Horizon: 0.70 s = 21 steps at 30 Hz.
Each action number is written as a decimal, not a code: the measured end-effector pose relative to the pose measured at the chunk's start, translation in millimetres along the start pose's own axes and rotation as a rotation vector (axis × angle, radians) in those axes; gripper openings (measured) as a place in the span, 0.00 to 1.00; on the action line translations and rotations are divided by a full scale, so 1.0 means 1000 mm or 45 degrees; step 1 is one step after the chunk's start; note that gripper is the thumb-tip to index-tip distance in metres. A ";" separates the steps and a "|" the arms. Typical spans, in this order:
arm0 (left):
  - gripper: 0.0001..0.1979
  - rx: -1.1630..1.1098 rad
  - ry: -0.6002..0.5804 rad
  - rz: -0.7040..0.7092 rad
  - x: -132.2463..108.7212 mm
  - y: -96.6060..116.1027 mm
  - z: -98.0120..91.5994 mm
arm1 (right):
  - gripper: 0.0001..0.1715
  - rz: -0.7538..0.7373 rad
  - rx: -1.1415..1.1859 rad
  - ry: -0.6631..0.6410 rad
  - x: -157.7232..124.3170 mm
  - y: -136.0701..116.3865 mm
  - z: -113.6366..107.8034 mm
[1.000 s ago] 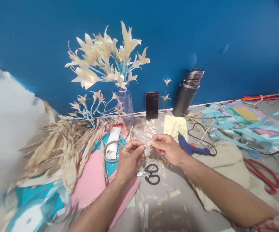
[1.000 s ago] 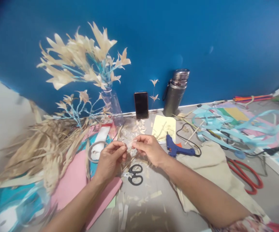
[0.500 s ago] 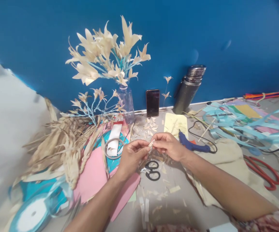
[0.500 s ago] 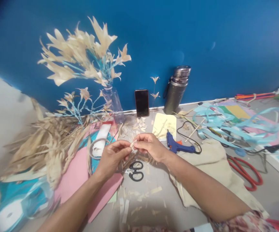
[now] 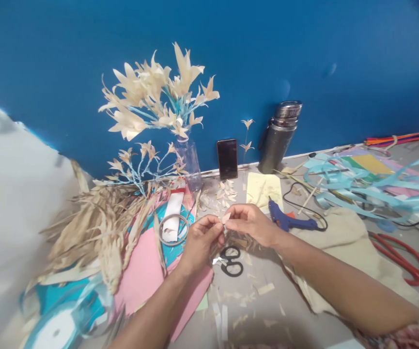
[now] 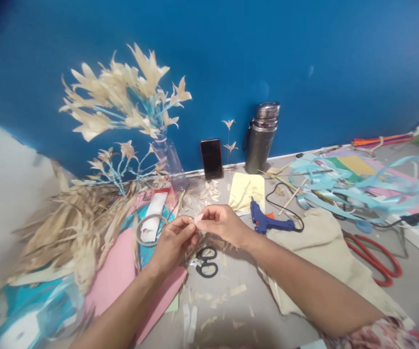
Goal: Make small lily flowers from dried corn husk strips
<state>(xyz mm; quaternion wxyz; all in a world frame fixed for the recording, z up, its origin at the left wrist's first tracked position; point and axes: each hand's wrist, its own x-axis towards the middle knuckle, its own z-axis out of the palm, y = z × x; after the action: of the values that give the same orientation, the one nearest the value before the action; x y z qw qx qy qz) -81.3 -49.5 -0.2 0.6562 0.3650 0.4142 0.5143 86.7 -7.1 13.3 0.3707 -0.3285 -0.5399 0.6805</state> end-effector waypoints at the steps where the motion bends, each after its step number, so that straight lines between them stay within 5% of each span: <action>1: 0.13 0.006 0.025 0.012 0.000 -0.001 0.000 | 0.16 -0.020 -0.028 0.017 0.000 0.000 0.001; 11: 0.11 0.248 0.187 0.162 -0.003 0.008 0.004 | 0.17 -0.029 -0.242 0.056 0.000 0.000 0.001; 21: 0.10 0.398 0.113 0.160 -0.003 0.010 0.003 | 0.12 -0.046 -0.324 0.042 0.000 0.003 -0.002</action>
<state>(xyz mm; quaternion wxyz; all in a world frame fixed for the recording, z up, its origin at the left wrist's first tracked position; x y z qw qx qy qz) -82.2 -50.4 10.2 0.5391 0.4646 0.4942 0.4993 87.6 -6.8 10.1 0.3472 -0.3743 -0.6215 0.5943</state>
